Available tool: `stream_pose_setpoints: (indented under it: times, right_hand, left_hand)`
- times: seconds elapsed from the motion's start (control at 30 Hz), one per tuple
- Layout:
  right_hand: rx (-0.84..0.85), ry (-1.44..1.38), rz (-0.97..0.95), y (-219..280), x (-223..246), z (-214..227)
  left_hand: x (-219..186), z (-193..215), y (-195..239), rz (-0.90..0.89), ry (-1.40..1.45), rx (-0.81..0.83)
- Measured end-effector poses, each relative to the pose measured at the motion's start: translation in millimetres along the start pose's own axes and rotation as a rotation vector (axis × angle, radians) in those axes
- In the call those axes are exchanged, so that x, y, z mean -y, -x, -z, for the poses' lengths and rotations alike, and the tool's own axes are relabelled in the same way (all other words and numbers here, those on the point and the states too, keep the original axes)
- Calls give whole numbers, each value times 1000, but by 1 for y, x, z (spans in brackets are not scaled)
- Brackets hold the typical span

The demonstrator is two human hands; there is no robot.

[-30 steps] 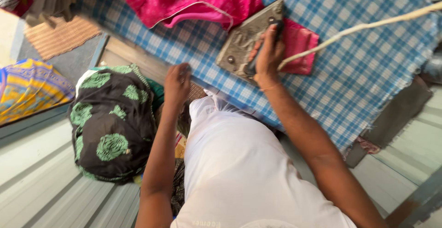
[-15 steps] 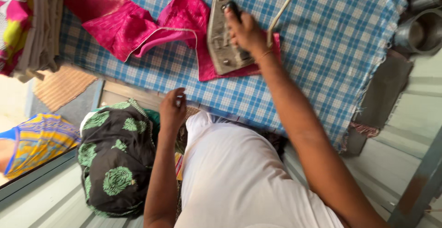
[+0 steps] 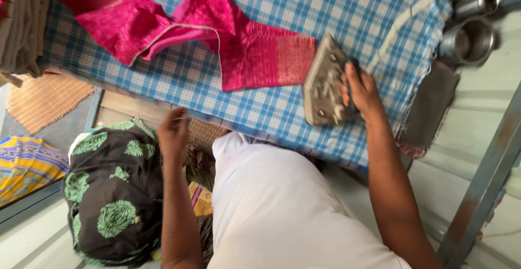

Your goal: The person irons a pink blouse on a checkered ironing board. They repeatedly smooth the fabric with their hands, move the garment to different positions, and use a metal iron to press various sections of the blouse.

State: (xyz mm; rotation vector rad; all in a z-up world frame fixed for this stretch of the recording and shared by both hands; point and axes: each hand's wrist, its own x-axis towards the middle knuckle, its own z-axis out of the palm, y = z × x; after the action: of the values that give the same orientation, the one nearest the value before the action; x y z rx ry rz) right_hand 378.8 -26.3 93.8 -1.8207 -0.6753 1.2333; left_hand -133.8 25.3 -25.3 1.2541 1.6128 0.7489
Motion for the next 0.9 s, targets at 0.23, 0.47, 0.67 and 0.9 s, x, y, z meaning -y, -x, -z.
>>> stream_pose_setpoints:
  times: [0.23,0.47,0.67,0.9]
  right_hand:
    - [-649,934,939,60,-8,-55]
    - [7,986,524,-5,-60,-220]
    - [-317,17,687,-25,14,-161]
    - [-136,56,1056,-69,182,-159]
  left_hand:
    - [30,58,-94,31,427,-178]
    - [51,46,-233,3,389,-383]
    - [-45,90,-186,-33,616,-164]
    - [-198,121,-168,-163,1022,129]
